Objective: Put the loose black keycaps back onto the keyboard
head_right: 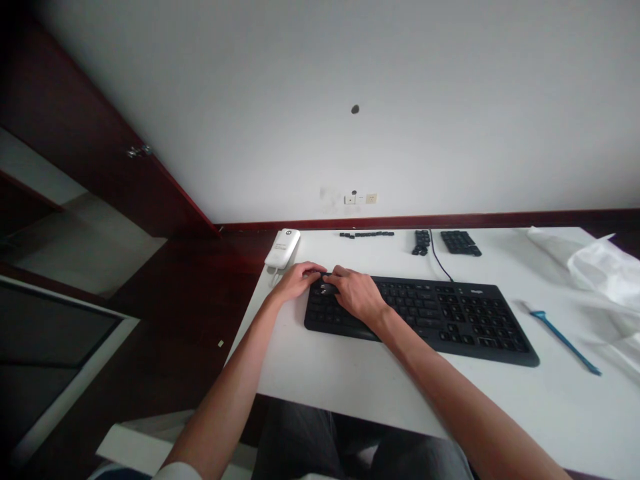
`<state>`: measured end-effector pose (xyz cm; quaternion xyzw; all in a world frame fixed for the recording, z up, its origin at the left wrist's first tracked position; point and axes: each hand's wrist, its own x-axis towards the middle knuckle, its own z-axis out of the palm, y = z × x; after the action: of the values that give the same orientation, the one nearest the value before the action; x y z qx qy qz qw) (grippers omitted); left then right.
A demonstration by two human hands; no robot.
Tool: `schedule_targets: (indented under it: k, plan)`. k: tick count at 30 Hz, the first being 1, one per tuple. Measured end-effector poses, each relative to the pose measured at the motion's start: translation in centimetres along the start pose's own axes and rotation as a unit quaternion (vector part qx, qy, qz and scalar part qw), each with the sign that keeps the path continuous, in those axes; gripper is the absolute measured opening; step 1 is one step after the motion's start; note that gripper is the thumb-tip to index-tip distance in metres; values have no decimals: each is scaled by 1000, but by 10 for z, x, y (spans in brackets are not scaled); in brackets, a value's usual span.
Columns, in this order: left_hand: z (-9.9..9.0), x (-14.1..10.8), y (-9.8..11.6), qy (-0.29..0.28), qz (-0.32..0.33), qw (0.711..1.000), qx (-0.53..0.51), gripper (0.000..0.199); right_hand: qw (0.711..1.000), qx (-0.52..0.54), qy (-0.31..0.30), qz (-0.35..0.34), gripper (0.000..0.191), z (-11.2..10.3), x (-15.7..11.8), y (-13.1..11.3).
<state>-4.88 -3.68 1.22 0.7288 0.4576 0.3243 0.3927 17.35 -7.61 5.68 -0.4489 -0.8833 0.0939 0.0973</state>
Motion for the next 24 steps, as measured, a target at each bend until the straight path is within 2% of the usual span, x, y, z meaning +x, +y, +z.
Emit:
schedule_targets:
  k: [4, 13, 19, 24]
  plan:
    - [2, 0, 1, 15, -2, 1000, 0, 21, 1000, -16, -18, -3, 45, -3, 0, -2]
    - [8, -1, 6, 39, -19, 999, 3, 18, 1000, -23, -17, 6, 42, -8, 0, -7]
    - [12, -1, 7, 62, -22, 998, 21, 16, 999, -18, 4, 30, 39, 2, -4, -10]
    - [14, 0, 10, 58, -9, 997, 50, 18, 999, -25, 20, 27, 42, 8, -8, -11]
